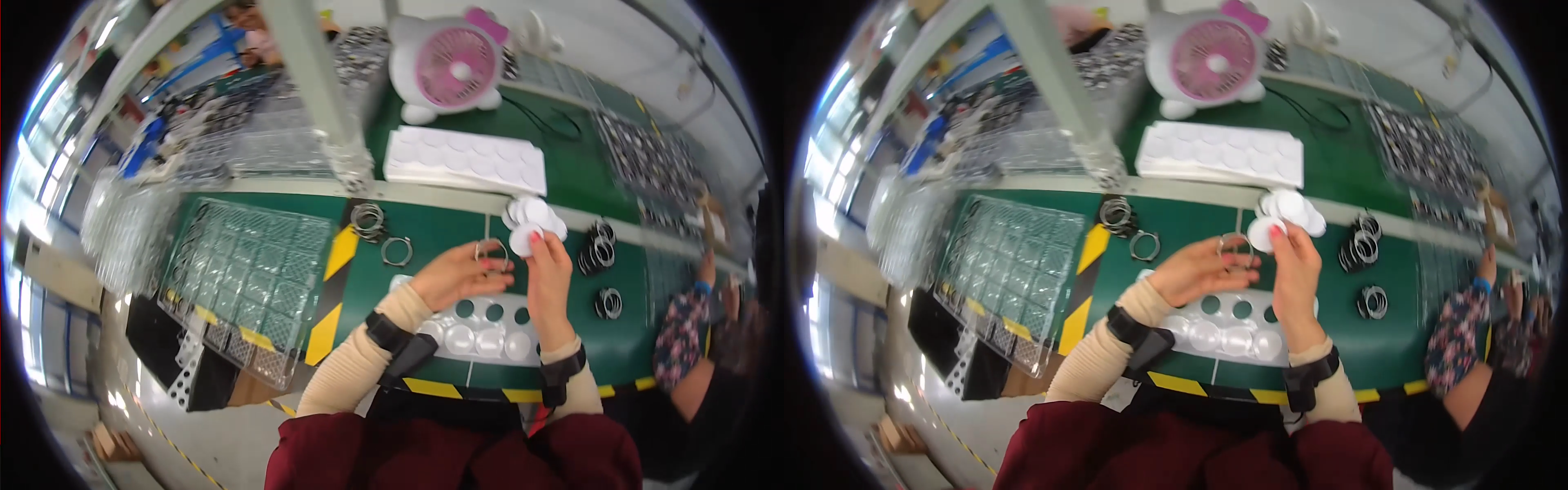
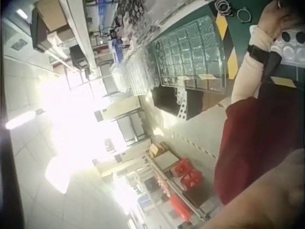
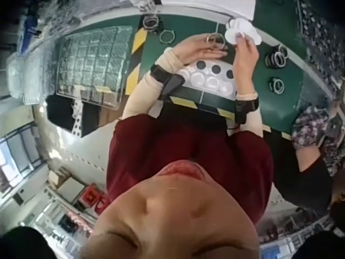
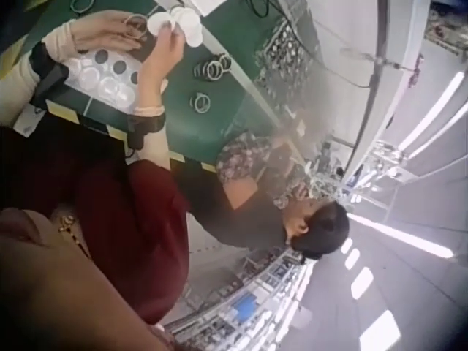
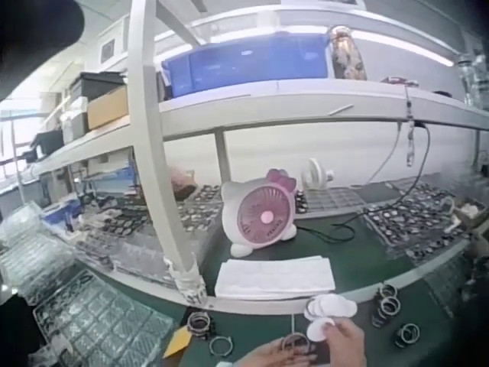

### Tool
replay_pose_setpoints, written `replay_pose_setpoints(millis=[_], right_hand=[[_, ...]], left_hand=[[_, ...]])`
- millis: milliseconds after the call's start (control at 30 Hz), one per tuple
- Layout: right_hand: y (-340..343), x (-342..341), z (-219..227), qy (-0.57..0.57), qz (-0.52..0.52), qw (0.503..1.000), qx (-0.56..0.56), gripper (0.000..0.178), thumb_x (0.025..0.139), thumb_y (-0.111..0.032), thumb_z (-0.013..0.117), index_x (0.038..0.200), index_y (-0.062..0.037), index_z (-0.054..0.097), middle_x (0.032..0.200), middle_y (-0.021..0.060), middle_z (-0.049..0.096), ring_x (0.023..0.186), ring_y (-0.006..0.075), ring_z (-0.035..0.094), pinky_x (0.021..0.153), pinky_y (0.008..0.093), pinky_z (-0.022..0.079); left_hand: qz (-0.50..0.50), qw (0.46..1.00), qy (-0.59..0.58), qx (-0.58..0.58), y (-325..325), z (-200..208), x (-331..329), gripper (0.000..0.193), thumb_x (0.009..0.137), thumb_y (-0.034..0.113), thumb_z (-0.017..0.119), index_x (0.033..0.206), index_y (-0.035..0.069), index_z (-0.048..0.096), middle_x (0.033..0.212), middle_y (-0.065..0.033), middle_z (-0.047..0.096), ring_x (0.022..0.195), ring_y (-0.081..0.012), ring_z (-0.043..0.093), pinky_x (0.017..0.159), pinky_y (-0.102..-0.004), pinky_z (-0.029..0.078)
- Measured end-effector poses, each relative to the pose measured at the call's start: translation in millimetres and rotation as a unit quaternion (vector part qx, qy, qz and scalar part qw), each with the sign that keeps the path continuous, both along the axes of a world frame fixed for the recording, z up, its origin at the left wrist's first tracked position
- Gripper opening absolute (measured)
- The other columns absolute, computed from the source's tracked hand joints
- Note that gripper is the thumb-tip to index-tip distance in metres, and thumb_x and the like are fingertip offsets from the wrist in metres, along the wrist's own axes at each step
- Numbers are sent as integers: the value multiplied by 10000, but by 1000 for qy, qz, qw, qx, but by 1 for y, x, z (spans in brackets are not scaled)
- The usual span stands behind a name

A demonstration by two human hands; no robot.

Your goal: The person assembles watch components by hand, pressing a white disc into a metal frame and then applying a small circular sticker to the back. The person repeats this process, placing the finished units onto a tray.

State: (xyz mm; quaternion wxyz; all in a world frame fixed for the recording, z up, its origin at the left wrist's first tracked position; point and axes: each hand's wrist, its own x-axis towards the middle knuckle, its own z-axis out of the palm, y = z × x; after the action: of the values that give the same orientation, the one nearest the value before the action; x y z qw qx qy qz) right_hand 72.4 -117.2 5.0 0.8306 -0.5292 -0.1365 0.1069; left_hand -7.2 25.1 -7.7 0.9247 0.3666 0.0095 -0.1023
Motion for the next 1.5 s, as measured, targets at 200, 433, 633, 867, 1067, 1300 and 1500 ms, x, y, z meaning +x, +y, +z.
replay_pose_setpoints(millis=[200,433,633,867,1067,1300,1500], right_hand=[[-2,-9,2,45,66,997,-22,122,850,-70,561,931,19,585,895,38,602,801,88,549,701,218,434],[0,-18,-7,98,127,983,-87,173,818,-39,590,969,-20,509,864,64,615,778,99,568,670,223,437],[3,-20,-9,91,84,990,-71,302,782,-8,625,1005,-36,423,822,98,614,725,94,576,583,207,448],[4,-19,-14,58,78,991,-87,277,788,-12,616,992,-29,430,820,93,614,699,85,572,560,198,447],[5,-20,-13,46,76,991,-100,254,791,-14,613,972,-25,435,806,86,610,693,81,570,534,194,443],[7,-15,-11,65,101,982,-146,216,810,-24,593,985,-36,466,811,54,602,723,90,569,605,200,465],[2,-9,-9,95,134,976,-140,299,805,-25,600,1073,-31,468,836,48,597,744,81,549,617,202,454]], left_hand=[[24,983,63,-172,-2,8,9,378,936,289,413,1195,14,411,1134,-165,519,1084,-289,522,927,-376,454],[76,979,160,-103,-13,-4,7,382,916,357,439,1104,29,498,1041,-112,572,991,-217,572,845,-344,509],[80,978,174,-78,-14,-7,7,377,906,359,457,1073,25,509,1008,-95,586,944,-190,588,815,-326,523],[90,978,175,-64,-16,-2,7,378,920,352,430,1062,8,495,1013,-106,570,921,-190,582,832,-346,513],[83,979,170,-72,-15,-6,6,342,918,344,438,1036,32,509,1001,-92,586,936,-189,587,818,-327,518],[79,981,160,-76,-15,-5,7,331,926,329,422,1044,28,492,1030,-107,571,958,-204,582,835,-337,511],[82,981,159,-78,-16,1,7,333,915,327,450,1029,18,492,997,-103,572,918,-193,585,838,-346,507]])
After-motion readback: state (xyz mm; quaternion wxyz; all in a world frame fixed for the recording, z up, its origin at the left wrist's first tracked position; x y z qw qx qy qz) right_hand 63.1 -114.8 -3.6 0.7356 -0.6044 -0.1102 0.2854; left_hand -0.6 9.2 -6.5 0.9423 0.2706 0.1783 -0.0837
